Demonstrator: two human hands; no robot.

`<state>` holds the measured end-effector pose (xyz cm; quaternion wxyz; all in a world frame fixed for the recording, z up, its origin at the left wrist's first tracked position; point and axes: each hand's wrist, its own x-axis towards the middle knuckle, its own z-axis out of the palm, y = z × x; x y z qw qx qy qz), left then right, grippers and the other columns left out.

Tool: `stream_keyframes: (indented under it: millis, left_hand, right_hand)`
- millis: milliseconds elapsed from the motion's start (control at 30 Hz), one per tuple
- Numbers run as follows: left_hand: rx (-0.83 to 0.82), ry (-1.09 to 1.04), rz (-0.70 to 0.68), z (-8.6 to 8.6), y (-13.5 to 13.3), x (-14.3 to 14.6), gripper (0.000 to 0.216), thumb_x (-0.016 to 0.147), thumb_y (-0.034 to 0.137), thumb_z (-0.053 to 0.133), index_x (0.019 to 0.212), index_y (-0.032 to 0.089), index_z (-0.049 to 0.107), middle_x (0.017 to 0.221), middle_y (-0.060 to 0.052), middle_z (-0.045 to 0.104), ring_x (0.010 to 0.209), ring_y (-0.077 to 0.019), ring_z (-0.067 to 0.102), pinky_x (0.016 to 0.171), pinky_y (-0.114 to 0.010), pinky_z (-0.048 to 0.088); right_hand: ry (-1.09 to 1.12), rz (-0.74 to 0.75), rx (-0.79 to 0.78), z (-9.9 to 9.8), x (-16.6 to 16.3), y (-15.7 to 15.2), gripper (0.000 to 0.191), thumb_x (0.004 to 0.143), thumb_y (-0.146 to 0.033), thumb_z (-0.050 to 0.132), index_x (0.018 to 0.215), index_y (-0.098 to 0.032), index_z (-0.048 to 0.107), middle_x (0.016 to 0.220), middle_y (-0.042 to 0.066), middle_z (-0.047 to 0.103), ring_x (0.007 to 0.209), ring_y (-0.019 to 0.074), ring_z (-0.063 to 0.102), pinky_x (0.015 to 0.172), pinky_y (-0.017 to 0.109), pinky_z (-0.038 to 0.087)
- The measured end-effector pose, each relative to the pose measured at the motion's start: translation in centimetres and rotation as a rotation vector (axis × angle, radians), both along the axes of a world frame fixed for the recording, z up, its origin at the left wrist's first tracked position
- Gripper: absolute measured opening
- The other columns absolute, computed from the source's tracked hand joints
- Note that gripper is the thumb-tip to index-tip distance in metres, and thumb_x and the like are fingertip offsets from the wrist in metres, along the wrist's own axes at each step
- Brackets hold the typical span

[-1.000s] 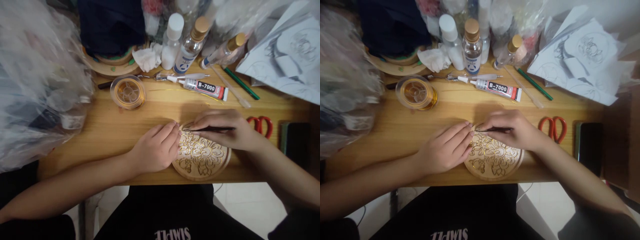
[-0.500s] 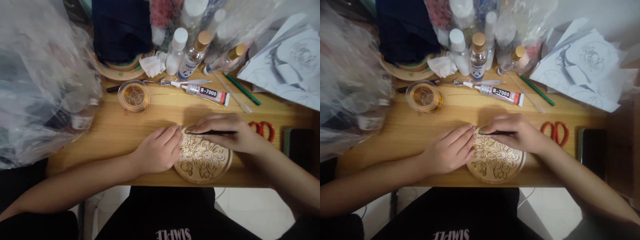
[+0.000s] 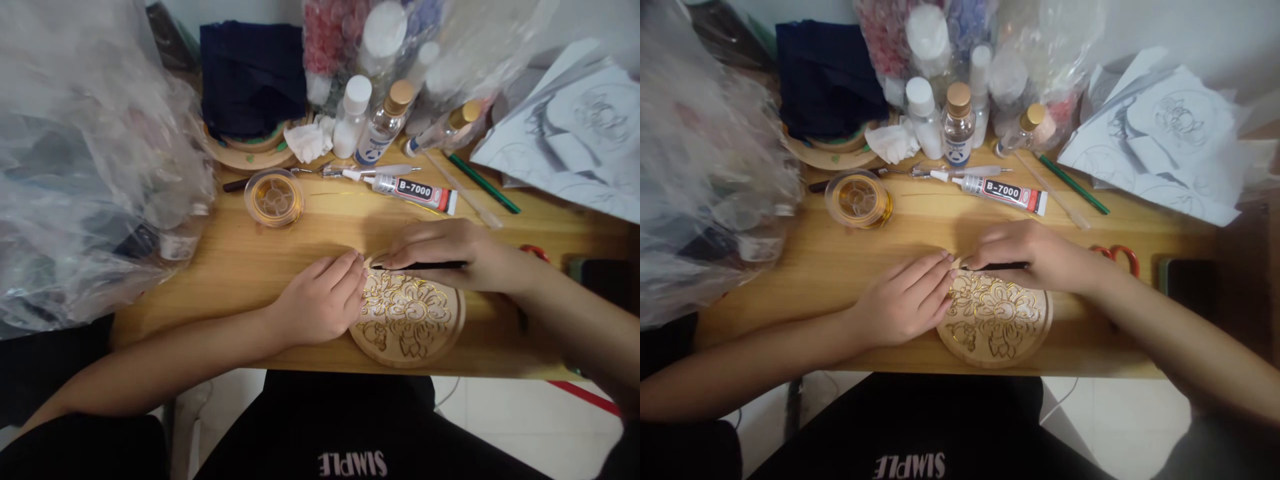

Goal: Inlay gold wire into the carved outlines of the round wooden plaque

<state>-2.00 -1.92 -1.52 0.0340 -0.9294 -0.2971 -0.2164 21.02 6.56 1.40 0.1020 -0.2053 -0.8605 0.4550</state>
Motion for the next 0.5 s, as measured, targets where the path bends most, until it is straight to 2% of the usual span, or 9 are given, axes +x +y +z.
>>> stream_keyframes:
  millis: [100, 267, 500]
  left_hand:
    - [0.006, -0.002, -0.003, -0.1, 0.0, 0.0, 0.026, 0.092, 0.022, 0.053, 0.097, 0.002, 0.068, 0.103, -0.015, 0.073, 0.1, -0.0268, 0.068, 0.079, -0.033, 0.056]
    - [0.01, -0.017, 0.006, -0.2, -0.1, -0.1, 0.025, 0.091, 0.023, 0.054, 0.097, 0.002, 0.068, 0.101, -0.013, 0.073, 0.1, -0.026, 0.068, 0.078, -0.031, 0.056]
    - [-0.005, -0.013, 0.015, -0.3, -0.4, -0.1, 0.026, 0.093, 0.023, 0.051, 0.099, 0.003, 0.067, 0.105, -0.015, 0.071, 0.104, -0.0256, 0.066, 0.081, -0.033, 0.055]
  right_hand:
    - [-0.014, 0.05, 0.009, 0.2, -0.1, 0.5, 0.023, 0.094, -0.038, 0.052, 0.095, -0.025, 0.072, 0.083, 0.004, 0.071, 0.079, 0.0139, 0.066, 0.068, 0.026, 0.05]
    - [0.047, 0.097, 0.078, 0.2, -0.2, 0.9, 0.019, 0.094, -0.029, 0.053, 0.098, -0.022, 0.07, 0.086, 0.005, 0.072, 0.08, 0.0133, 0.067, 0.069, 0.025, 0.052]
    - [0.091, -0.059, 0.119, -0.1, 0.1, -1.0, 0.014, 0.088, -0.019, 0.062, 0.101, -0.019, 0.069, 0.088, 0.005, 0.072, 0.081, 0.0124, 0.068, 0.072, 0.024, 0.054]
